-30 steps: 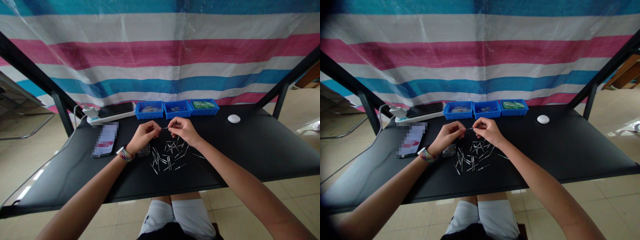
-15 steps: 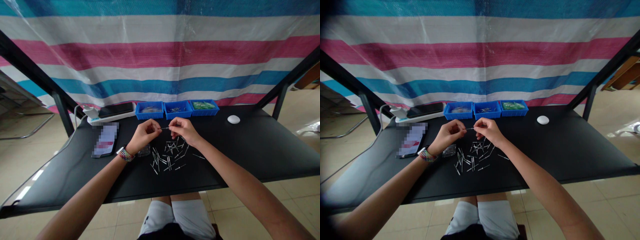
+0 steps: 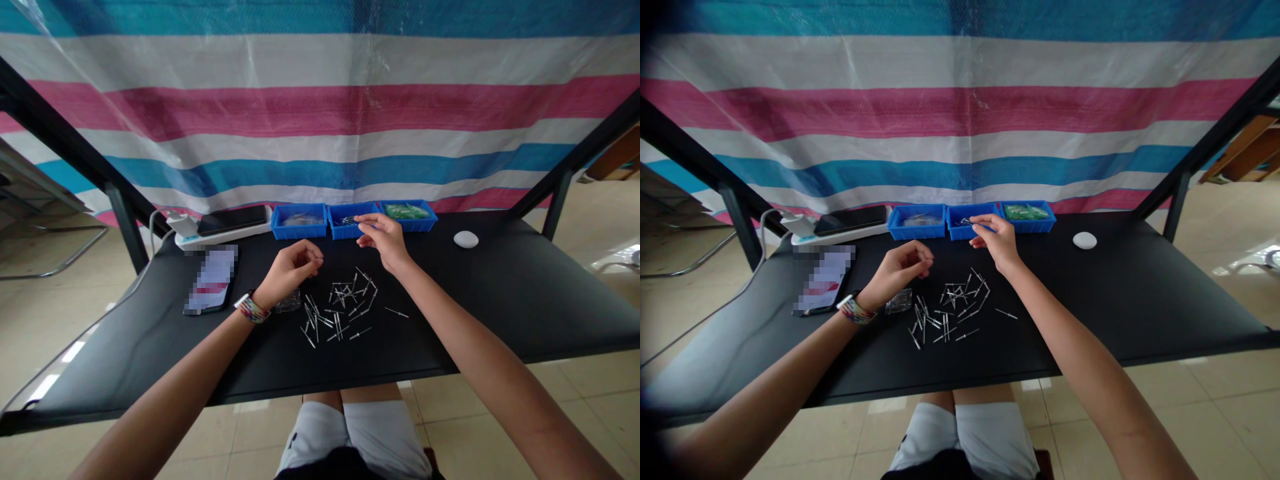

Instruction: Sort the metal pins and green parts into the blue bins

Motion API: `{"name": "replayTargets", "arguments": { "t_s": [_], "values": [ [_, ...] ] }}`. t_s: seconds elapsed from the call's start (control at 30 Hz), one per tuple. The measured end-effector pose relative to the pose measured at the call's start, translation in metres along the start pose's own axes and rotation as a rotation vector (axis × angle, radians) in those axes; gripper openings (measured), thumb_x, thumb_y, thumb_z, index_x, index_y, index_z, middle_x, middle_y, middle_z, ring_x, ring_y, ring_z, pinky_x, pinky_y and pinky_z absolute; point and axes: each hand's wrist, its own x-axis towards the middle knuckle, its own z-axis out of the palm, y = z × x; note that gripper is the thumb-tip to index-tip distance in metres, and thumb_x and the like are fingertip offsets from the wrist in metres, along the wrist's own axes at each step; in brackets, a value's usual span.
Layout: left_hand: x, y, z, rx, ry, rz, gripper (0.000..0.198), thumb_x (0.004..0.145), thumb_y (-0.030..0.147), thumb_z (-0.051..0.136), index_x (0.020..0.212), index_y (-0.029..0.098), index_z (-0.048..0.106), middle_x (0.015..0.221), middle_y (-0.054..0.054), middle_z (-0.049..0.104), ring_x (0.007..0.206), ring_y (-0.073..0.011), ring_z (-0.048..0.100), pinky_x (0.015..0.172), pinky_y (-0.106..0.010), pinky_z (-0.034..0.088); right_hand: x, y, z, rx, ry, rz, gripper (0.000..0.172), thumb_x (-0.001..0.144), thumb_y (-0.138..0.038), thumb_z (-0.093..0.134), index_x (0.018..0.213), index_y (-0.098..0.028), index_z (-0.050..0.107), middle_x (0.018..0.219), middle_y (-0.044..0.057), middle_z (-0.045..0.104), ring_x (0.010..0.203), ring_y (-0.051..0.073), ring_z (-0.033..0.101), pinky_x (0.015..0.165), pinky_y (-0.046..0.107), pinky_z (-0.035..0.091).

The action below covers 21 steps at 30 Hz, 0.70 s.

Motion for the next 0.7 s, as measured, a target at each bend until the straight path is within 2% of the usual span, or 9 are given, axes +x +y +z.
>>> {"name": "replayTargets", "arguments": {
  "t_s": [0.1, 0.17, 0.27, 0.33, 0.43, 0.5, 0.6, 0.7],
  "values": [
    [0.0, 0.0, -0.001, 0.0, 0.001, -0.002, 0.023, 0.089, 0.037, 0.078, 0.093, 0.017, 0.067, 0.075, 0.001, 0.061, 0.067, -0.0127, 0.063, 0.062, -0.024, 0.052, -0.004, -0.004, -0.003, -0.061, -0.063, 0.004, 0.025, 0.075, -0.038, 0.079, 0.09, -0.02, 0.072, 0.097, 0.004, 0.076, 0.058, 0.011, 0.067, 0.054, 0.025, 0.056],
    [0.001, 0.001, -0.001, 0.0, 0.006, -0.002, 0.023, 0.088, 0.037, 0.078, 0.092, 0.017, 0.067, 0.075, 0.001, 0.061, 0.067, -0.0128, 0.063, 0.062, -0.024, 0.052, -0.005, -0.008, -0.009, -0.189, -0.19, -0.014, 0.02, 0.078, -0.036, 0.077, 0.087, -0.019, 0.072, 0.088, 0.003, 0.073, 0.056, 0.011, 0.064, 0.052, 0.025, 0.051],
    [0.001, 0.002, -0.001, 0.002, 0.011, -0.005, 0.023, 0.088, 0.037, 0.078, 0.091, 0.017, 0.067, 0.076, 0.0, 0.061, 0.067, -0.013, 0.063, 0.062, -0.024, 0.052, -0.009, -0.015, -0.02, -0.514, -0.459, -0.067, 0.011, 0.078, -0.028, 0.078, 0.084, -0.019, 0.075, 0.081, 0.002, 0.072, 0.06, 0.013, 0.062, 0.056, 0.026, 0.046],
    [0.001, 0.002, -0.001, 0.003, 0.009, -0.004, 0.023, 0.088, 0.036, 0.078, 0.091, 0.017, 0.067, 0.076, 0.0, 0.061, 0.066, -0.013, 0.063, 0.062, -0.024, 0.052, -0.014, -0.021, -0.024, -0.77, -0.556, -0.083, 0.008, 0.075, -0.025, 0.081, 0.077, -0.02, 0.074, 0.076, 0.002, 0.072, 0.065, 0.016, 0.063, 0.06, 0.027, 0.044],
    [0.001, 0.001, -0.001, 0.004, -0.001, -0.006, 0.022, 0.088, 0.036, 0.077, 0.092, 0.016, 0.067, 0.075, 0.001, 0.061, 0.066, -0.0127, 0.063, 0.062, -0.023, 0.052, -0.024, -0.029, -0.024, -1.082, -0.577, -0.057, 0.013, 0.075, -0.026, 0.083, 0.07, -0.022, 0.071, 0.075, 0.002, 0.073, 0.069, 0.018, 0.064, 0.061, 0.029, 0.039],
    [0.001, 0.0, -0.001, 0.006, -0.008, -0.01, 0.022, 0.089, 0.036, 0.077, 0.092, 0.016, 0.067, 0.074, 0.001, 0.061, 0.066, -0.0126, 0.063, 0.062, -0.023, 0.052, -0.03, -0.032, -0.021, -1.179, -0.576, -0.04, 0.013, 0.076, -0.027, 0.081, 0.07, -0.023, 0.07, 0.078, 0.001, 0.074, 0.071, 0.018, 0.064, 0.06, 0.028, 0.036],
    [0.001, -0.001, -0.001, 0.013, -0.013, -0.014, 0.023, 0.089, 0.037, 0.077, 0.092, 0.016, 0.067, 0.075, 0.001, 0.061, 0.066, -0.0126, 0.063, 0.062, -0.023, 0.051, -0.034, -0.034, -0.017, -1.199, -0.572, -0.054, 0.01, 0.076, -0.024, 0.078, 0.071, -0.022, 0.069, 0.083, 0.0, 0.074, 0.073, 0.017, 0.063, 0.06, 0.028, 0.035],
    [0.001, -0.001, -0.002, 0.016, -0.013, -0.014, 0.023, 0.09, 0.037, 0.076, 0.093, 0.016, 0.067, 0.075, 0.001, 0.061, 0.066, -0.013, 0.063, 0.062, -0.024, 0.051, -0.034, -0.029, -0.015, -1.11, -0.537, -0.129, 0.012, 0.078, -0.02, 0.077, 0.073, -0.021, 0.067, 0.085, 0.002, 0.072, 0.074, 0.016, 0.062, 0.062, 0.028, 0.037]
  ]
}}
